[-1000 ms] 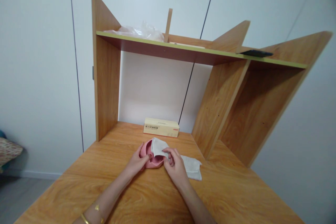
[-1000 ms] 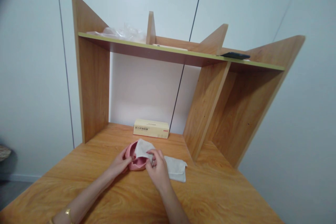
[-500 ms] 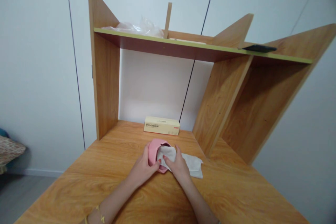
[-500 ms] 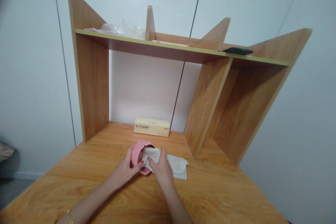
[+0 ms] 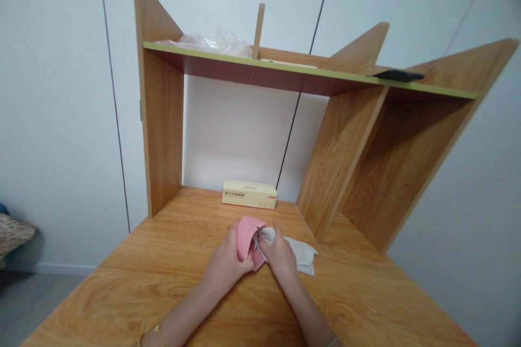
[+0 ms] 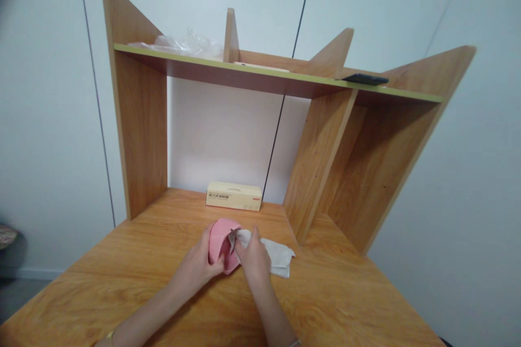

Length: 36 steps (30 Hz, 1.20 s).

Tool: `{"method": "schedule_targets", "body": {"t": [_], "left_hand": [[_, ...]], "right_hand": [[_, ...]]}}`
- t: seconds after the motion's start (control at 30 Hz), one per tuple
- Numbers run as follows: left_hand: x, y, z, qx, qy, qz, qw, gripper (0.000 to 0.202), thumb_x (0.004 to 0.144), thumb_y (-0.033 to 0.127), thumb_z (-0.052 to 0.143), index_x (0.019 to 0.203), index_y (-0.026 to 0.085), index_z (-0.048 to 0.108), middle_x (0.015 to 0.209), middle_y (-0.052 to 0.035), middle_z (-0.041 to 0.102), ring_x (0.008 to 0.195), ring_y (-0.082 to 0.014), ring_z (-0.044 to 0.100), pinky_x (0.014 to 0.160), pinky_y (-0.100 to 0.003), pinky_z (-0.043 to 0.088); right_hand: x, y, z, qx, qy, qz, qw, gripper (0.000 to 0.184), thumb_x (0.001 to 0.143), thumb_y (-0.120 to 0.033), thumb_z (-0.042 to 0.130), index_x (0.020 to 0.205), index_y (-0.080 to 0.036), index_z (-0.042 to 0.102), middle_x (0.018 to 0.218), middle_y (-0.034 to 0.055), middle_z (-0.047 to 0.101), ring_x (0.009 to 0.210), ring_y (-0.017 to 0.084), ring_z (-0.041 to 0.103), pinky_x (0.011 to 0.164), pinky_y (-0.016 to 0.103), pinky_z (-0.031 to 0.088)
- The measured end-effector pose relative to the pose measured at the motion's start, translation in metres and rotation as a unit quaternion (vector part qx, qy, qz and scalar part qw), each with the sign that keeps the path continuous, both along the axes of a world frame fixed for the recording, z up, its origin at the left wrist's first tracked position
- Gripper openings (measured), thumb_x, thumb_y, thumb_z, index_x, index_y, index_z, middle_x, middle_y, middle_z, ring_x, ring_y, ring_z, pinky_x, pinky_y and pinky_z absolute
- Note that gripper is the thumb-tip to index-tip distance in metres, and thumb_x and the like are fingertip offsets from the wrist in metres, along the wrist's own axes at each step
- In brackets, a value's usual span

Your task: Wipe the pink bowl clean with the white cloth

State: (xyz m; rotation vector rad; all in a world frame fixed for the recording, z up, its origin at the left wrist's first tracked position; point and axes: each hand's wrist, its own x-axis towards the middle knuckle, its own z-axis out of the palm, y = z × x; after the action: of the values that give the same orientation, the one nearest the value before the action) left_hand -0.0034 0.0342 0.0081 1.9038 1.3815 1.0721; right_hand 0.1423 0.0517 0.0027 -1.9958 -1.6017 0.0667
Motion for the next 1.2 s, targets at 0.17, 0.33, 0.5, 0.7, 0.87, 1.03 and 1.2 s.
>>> {"method": "schedule_targets", "body": {"t": [0.17,0.33,0.5,0.7,0.87,1.03,1.2], "left_hand": [[-0.002,0.002,0.001,-0.021,-0.026,0.008,0.999,0.067,0.064,0.031,0.062,0.125,0.019,0.036,0.1,-0.0113,0.06,0.087,-0.0287,0.058,0.073,-0.031,0.039],[-0.004,-0.002,0.007,-0.002,-0.016,-0.003,1.0,0.071,0.061,0.026,0.063,0.127,0.022,0.036,0.104,-0.0103,0.06,0.088,-0.0292,0.058,0.074,-0.031,0.039],[-0.003,-0.006,0.013,0.032,0.025,-0.011,0.999,0.071,0.062,0.028,0.063,0.127,0.023,0.034,0.109,-0.0109,0.057,0.094,-0.0314,0.056,0.074,-0.032,0.039],[-0.003,-0.012,0.019,0.007,0.028,0.005,1.0,0.07,0.063,0.028,0.061,0.127,0.023,0.035,0.111,-0.0119,0.056,0.094,-0.0332,0.055,0.079,-0.035,0.036],[-0.006,-0.013,0.024,-0.001,0.03,-0.015,0.999,0.067,0.062,0.032,0.064,0.123,0.023,0.039,0.109,-0.0121,0.057,0.095,-0.035,0.054,0.079,-0.037,0.036],[-0.01,-0.012,0.027,0.018,0.049,-0.033,0.998,0.064,0.065,0.035,0.062,0.123,0.023,0.04,0.113,-0.0113,0.056,0.099,-0.0338,0.053,0.083,-0.037,0.036],[-0.022,-0.008,0.026,0.022,0.111,-0.045,0.993,0.069,0.065,0.026,0.057,0.129,0.024,0.032,0.12,-0.0083,0.052,0.104,-0.0312,0.052,0.086,-0.038,0.036]], "right_hand": [[-0.001,-0.001,0.002,0.027,-0.014,0.005,1.0,0.056,0.078,-0.036,0.043,0.128,-0.012,0.036,0.078,0.0118,0.067,0.073,0.025,0.063,0.058,0.028,0.04],[0.003,-0.004,0.003,0.098,-0.01,0.05,0.994,0.059,0.077,-0.031,0.045,0.131,-0.016,0.029,0.083,0.0077,0.067,0.078,0.023,0.062,0.065,0.028,0.04],[0.005,0.004,-0.013,0.015,0.089,0.024,0.996,0.061,0.073,-0.041,0.049,0.126,-0.012,0.038,0.092,0.0135,0.066,0.084,0.025,0.061,0.061,0.028,0.041],[0.004,-0.004,-0.002,0.098,0.006,0.041,0.994,0.056,0.075,-0.03,0.045,0.128,-0.015,0.037,0.08,0.0086,0.067,0.075,0.024,0.061,0.065,0.029,0.04],[0.005,-0.005,-0.004,0.068,0.023,0.058,0.996,0.057,0.073,-0.028,0.046,0.128,-0.015,0.036,0.076,0.0067,0.066,0.071,0.023,0.061,0.061,0.027,0.04],[0.007,0.003,-0.016,0.051,0.114,0.093,0.988,0.061,0.07,-0.028,0.051,0.128,-0.017,0.035,0.083,0.0044,0.064,0.076,0.021,0.06,0.063,0.026,0.041],[0.002,0.004,-0.018,0.109,0.204,0.14,0.963,0.063,0.07,-0.027,0.049,0.129,-0.014,0.033,0.072,0.0006,0.062,0.067,0.018,0.059,0.063,0.027,0.043]]}}
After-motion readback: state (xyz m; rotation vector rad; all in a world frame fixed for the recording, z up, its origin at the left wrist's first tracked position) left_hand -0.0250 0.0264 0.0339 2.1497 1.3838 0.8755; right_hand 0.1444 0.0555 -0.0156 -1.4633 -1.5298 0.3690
